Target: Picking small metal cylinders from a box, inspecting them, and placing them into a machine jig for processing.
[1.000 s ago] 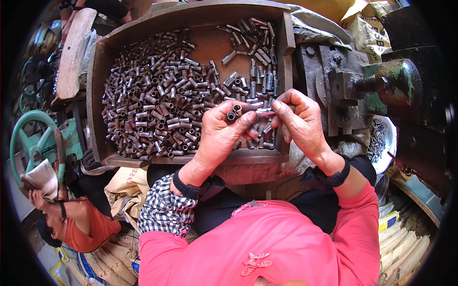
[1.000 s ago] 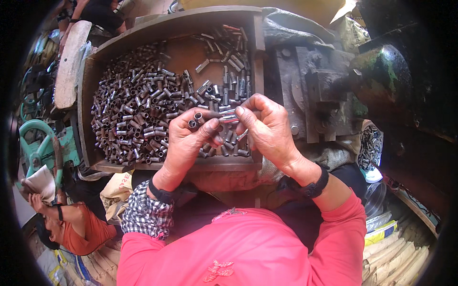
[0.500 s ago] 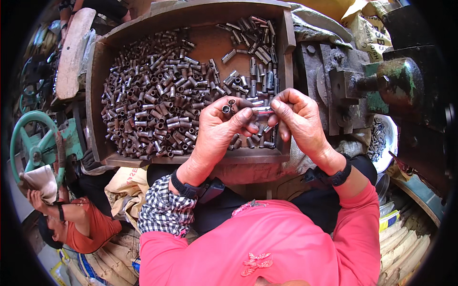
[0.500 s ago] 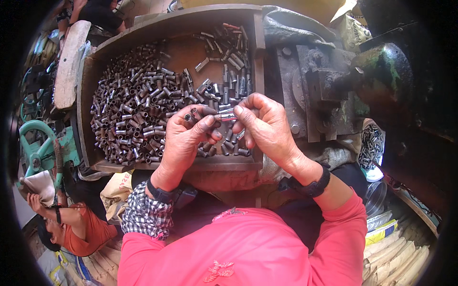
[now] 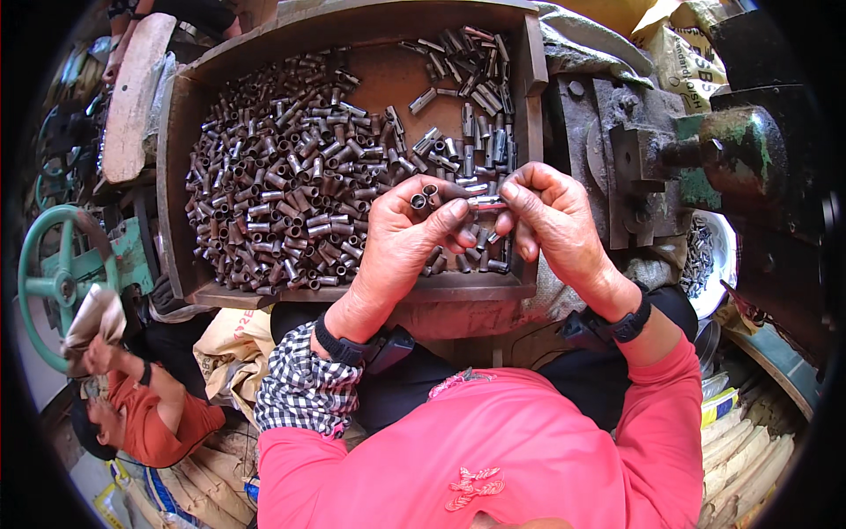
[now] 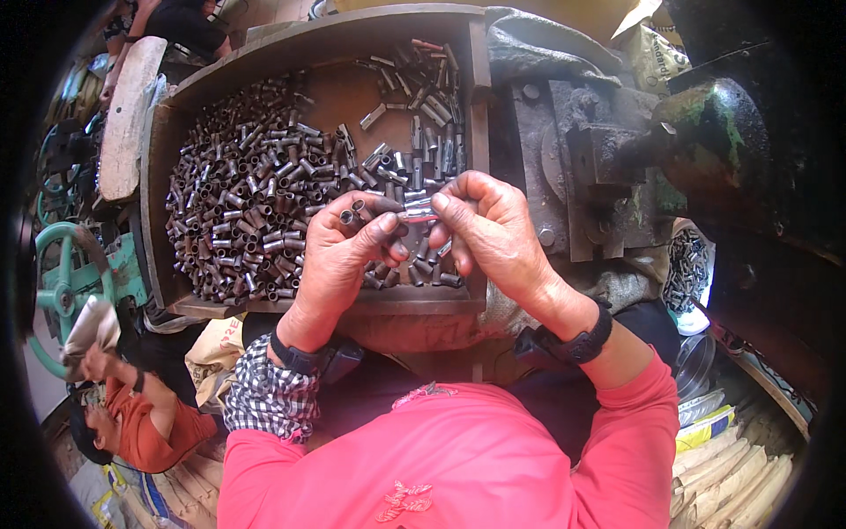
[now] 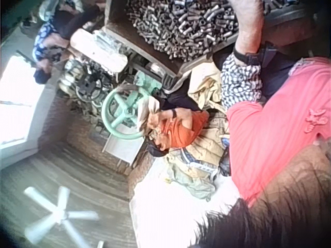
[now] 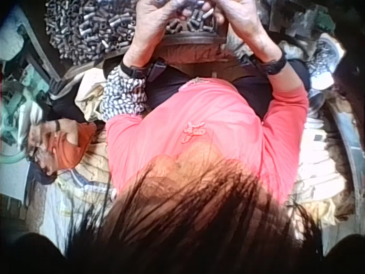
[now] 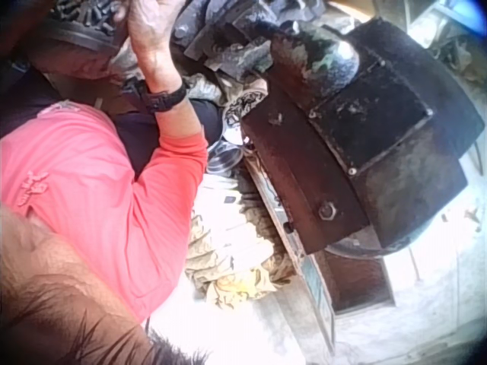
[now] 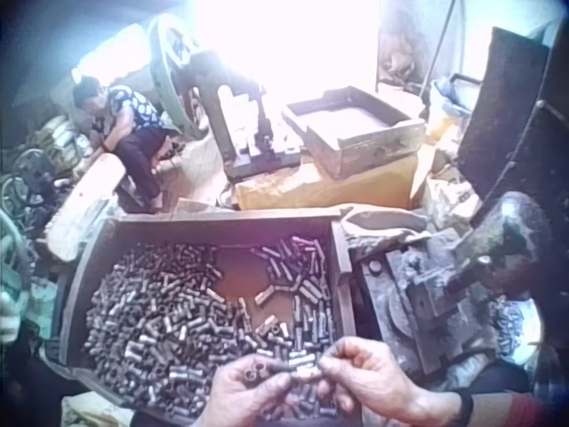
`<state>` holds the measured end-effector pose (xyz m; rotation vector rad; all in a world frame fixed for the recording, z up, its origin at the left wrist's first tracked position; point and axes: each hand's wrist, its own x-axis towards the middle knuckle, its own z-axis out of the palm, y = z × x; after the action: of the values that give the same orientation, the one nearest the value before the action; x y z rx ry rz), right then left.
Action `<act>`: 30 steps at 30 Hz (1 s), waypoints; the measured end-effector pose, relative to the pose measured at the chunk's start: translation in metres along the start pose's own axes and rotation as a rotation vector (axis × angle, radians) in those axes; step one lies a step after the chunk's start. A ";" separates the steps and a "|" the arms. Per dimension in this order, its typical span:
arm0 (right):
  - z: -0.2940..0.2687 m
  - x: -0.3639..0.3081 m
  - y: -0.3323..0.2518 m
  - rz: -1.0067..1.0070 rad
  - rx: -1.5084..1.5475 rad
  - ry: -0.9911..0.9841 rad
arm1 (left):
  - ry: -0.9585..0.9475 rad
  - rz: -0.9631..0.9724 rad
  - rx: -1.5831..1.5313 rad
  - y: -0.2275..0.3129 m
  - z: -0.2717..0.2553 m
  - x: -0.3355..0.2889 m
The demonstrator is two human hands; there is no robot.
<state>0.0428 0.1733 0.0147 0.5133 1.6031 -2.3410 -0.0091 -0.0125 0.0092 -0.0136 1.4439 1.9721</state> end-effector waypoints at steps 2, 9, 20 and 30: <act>0.000 0.000 0.000 0.001 -0.007 -0.004 | -0.007 -0.021 -0.002 0.000 -0.001 0.000; 0.003 -0.002 0.000 0.020 0.010 0.007 | 0.017 -0.047 -0.019 -0.002 0.002 -0.002; -0.004 -0.001 -0.010 0.095 -0.032 -0.180 | -0.158 -0.115 0.048 0.002 0.002 -0.004; 0.007 -0.007 -0.005 -0.114 -0.208 -0.055 | -0.119 -0.094 -0.104 0.000 0.002 0.000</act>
<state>0.0461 0.1686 0.0240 0.3181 1.8673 -2.2095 -0.0084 -0.0107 0.0097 -0.0099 1.2422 1.9355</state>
